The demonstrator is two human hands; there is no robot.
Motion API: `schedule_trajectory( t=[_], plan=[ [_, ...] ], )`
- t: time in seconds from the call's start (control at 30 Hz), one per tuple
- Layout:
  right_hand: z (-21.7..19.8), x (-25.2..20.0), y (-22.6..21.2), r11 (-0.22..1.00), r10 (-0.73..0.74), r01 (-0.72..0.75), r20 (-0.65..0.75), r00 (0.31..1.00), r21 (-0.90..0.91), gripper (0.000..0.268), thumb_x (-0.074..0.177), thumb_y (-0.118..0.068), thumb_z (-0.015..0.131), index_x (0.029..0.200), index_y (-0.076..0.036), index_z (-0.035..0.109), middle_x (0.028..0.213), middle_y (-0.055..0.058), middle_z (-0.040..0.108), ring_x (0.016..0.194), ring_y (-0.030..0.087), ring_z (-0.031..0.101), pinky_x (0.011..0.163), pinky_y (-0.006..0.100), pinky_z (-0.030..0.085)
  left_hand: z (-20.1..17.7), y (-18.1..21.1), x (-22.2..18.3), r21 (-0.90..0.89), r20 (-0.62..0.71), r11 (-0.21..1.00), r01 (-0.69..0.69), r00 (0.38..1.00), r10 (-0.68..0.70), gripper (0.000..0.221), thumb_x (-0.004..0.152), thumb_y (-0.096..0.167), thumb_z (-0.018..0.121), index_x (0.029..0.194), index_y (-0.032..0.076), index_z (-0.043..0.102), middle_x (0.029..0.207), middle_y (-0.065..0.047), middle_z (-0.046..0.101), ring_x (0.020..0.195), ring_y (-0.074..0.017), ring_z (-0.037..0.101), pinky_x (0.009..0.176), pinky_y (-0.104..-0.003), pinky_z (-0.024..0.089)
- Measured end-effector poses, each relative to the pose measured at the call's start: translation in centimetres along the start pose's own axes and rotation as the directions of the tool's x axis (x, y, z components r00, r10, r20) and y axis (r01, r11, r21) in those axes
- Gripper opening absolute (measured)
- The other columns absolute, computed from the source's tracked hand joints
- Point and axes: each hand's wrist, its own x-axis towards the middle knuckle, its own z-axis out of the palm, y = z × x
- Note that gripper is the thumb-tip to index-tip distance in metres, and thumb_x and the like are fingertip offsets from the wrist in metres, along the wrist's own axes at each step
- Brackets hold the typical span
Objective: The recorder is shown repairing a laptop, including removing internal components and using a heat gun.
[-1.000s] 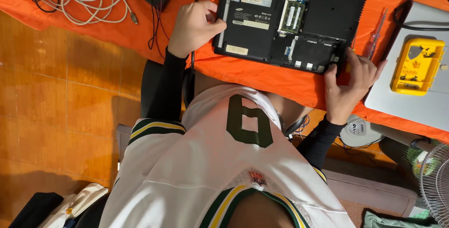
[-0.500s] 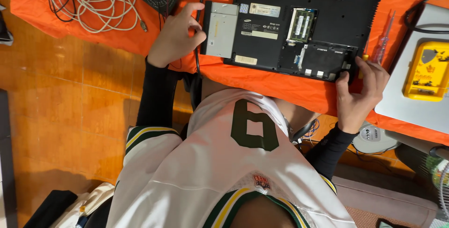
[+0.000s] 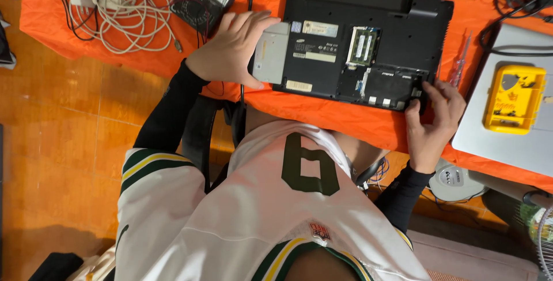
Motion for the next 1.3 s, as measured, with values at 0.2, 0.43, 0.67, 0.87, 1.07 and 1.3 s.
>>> schedule_trajectory(
  t=[0.2,0.43,0.67,0.87,1.07,1.3],
  plan=[
    [-0.2,0.3,-0.6,0.999,-0.028,0.028,0.006,1.0,-0.043,0.028,0.1,-0.002,0.07,0.127,0.0,0.069,0.14,0.015,0.06,0.137,0.034,0.051,0.125,0.045,0.041,-1.1,0.1,0.7,-0.053,0.003,0.997,-0.053,0.999,0.053,0.117,0.066,0.055,0.09,0.153,-0.002,0.036,0.136,-0.017,0.052,0.122,-0.0311,0.047,0.106,-0.042,0.03],
    [-0.6,0.8,-1.0,0.999,0.007,-0.007,0.014,1.0,-0.036,0.033,0.095,-0.003,0.071,0.128,-0.003,0.071,0.141,0.015,0.06,0.139,0.035,0.051,0.12,0.044,0.042,-1.9,-0.3,0.8,-0.025,-0.008,0.995,-0.101,0.995,0.101,0.112,0.062,0.054,0.089,0.147,-0.002,0.04,0.133,-0.016,0.054,0.119,-0.0308,0.047,0.104,-0.042,0.03],
    [-0.4,1.0,-0.5,0.998,0.027,-0.025,0.037,0.999,-0.052,0.029,0.095,-0.005,0.072,0.124,-0.004,0.072,0.141,0.014,0.06,0.139,0.034,0.052,0.119,0.044,0.043,-3.6,-0.9,-0.5,-0.11,0.085,0.992,0.064,0.995,-0.055,0.106,0.058,0.047,0.088,0.143,0.002,0.044,0.13,-0.016,0.054,0.125,-0.0342,0.046,0.108,-0.047,0.028],
    [-0.7,0.4,0.0,0.996,0.079,-0.075,0.1,0.992,-0.04,0.026,0.096,-0.002,0.07,0.122,-0.003,0.072,0.143,0.014,0.06,0.14,0.035,0.052,0.121,0.045,0.042,-5.8,-1.7,-2.9,-0.063,0.078,0.984,0.167,0.984,-0.162,0.098,0.057,0.041,0.09,0.139,0.006,0.051,0.133,-0.017,0.054,0.127,-0.0383,0.047,0.107,-0.051,0.031],
    [-0.6,0.7,0.1,0.997,0.073,-0.07,0.109,0.991,-0.028,0.024,0.098,0.0,0.07,0.122,-0.002,0.073,0.147,0.016,0.06,0.144,0.037,0.05,0.125,0.048,0.04,-9.8,-1.2,-5.2,-0.033,0.035,0.976,0.217,0.976,-0.216,0.098,0.058,0.035,0.094,0.138,0.003,0.047,0.139,-0.019,0.051,0.126,-0.04,0.043,0.109,-0.051,0.032],
    [-0.7,1.4,0.1,0.997,0.074,-0.074,0.119,0.99,-0.003,0.024,0.101,-0.003,0.07,0.125,-0.001,0.072,0.147,0.017,0.06,0.146,0.037,0.049,0.127,0.048,0.039,-6.8,-1.9,-5.6,-0.05,-0.234,0.975,0.216,0.947,-0.222,0.09,0.079,0.031,0.103,0.138,0.004,0.041,0.131,-0.014,0.042,0.127,-0.0335,0.04,0.107,-0.047,0.036]
  ],
)
